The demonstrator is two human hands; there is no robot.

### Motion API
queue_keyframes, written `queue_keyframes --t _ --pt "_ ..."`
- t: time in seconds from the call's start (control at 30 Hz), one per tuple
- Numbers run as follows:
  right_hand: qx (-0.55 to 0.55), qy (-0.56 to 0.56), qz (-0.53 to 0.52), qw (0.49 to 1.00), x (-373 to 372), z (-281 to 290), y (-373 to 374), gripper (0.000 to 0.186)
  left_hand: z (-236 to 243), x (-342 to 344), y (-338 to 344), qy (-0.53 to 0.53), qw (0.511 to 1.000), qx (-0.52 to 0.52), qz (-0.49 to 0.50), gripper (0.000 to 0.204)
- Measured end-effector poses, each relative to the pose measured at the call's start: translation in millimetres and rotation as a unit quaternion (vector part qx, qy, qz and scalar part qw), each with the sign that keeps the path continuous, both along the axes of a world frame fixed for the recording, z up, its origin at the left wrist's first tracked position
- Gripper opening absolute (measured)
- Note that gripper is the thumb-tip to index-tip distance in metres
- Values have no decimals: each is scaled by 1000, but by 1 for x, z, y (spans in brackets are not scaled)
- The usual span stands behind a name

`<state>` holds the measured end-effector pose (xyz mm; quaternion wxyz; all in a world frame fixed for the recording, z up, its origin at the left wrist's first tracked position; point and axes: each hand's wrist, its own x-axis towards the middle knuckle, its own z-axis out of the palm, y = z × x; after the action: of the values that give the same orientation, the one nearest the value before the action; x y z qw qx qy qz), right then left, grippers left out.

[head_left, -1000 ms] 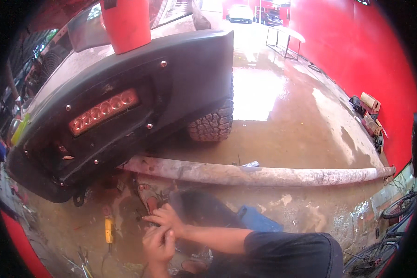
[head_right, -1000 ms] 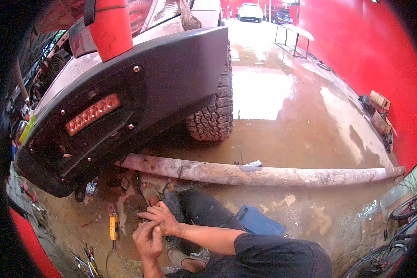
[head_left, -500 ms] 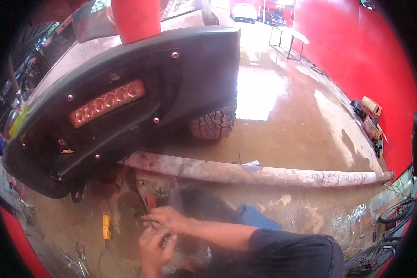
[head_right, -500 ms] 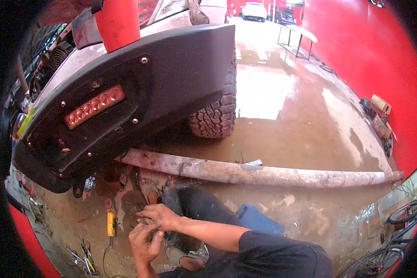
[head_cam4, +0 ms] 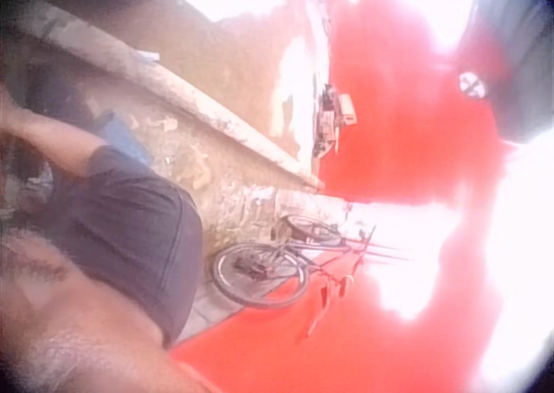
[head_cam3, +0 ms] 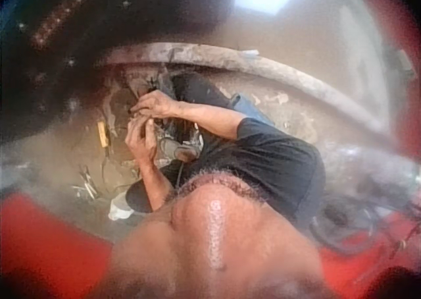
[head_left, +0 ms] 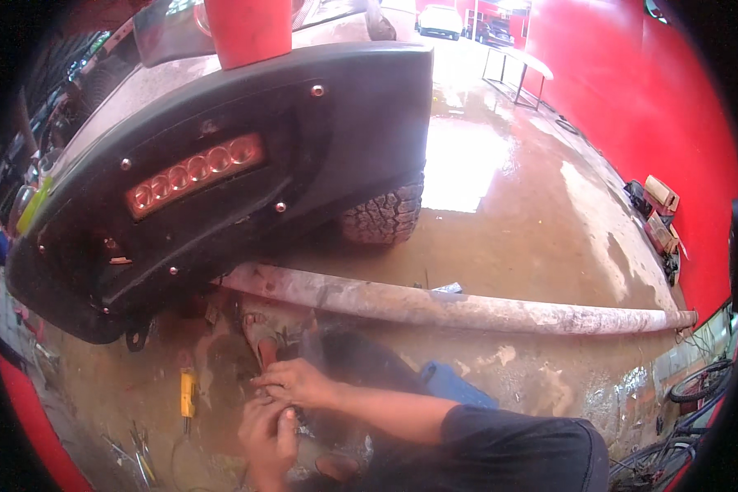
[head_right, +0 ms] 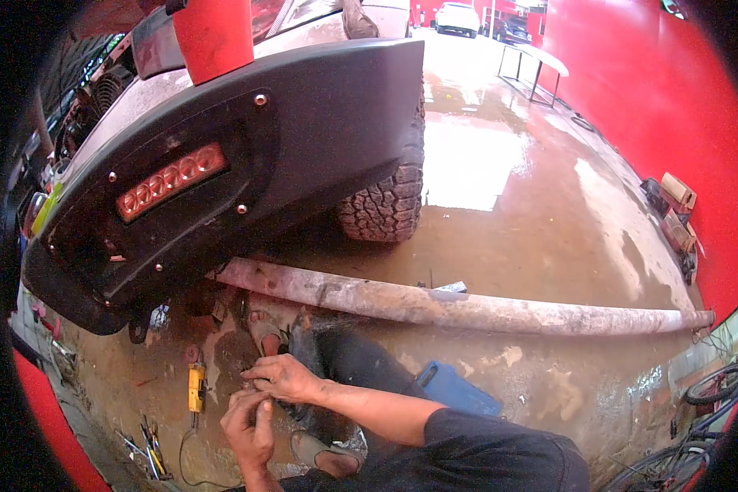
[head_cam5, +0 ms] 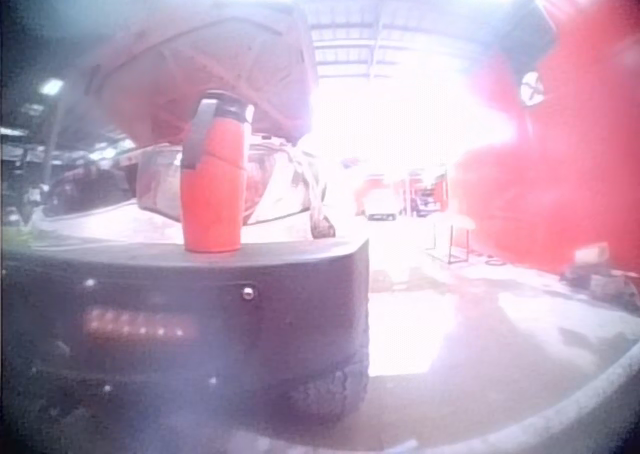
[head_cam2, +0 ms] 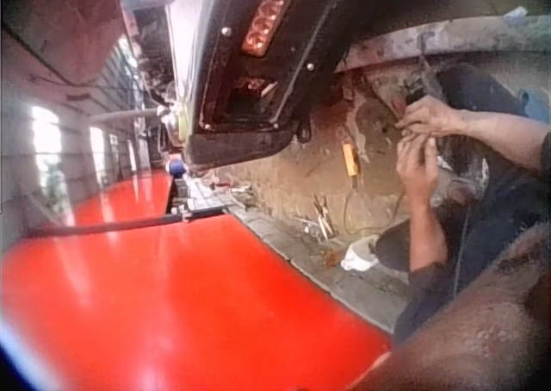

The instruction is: The person uses a wrench to loosen and remove multiple bolts from a black vehicle component held in their lap. The person then handles the loose component and the wrench, placing the wrench down and manipulating the component by hand.

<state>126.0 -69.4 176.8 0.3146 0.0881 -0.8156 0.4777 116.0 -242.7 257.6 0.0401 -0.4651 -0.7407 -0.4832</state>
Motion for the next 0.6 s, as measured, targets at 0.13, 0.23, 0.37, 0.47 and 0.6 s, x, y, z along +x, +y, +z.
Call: queue_keyframes --t 0.13,0.23,0.37,0.47,0.6 --pt "17 3 -17 1000 3 2 1 25 0 1 -2 -195 978 62 31 18" --pt "3 3 -21 1000 5 3 -1 24 1 5 -3 -187 979 31 70 21" --pt "2 5 -33 999 3 1 -4 24 11 12 -1 74 988 -84 108 27" --pt "-4 13 -43 999 -1 -2 -8 23 25 11 0 170 954 -193 154 34" --pt "9 34 -60 998 -4 -6 -13 22 43 8 2 149 920 -321 166 37"
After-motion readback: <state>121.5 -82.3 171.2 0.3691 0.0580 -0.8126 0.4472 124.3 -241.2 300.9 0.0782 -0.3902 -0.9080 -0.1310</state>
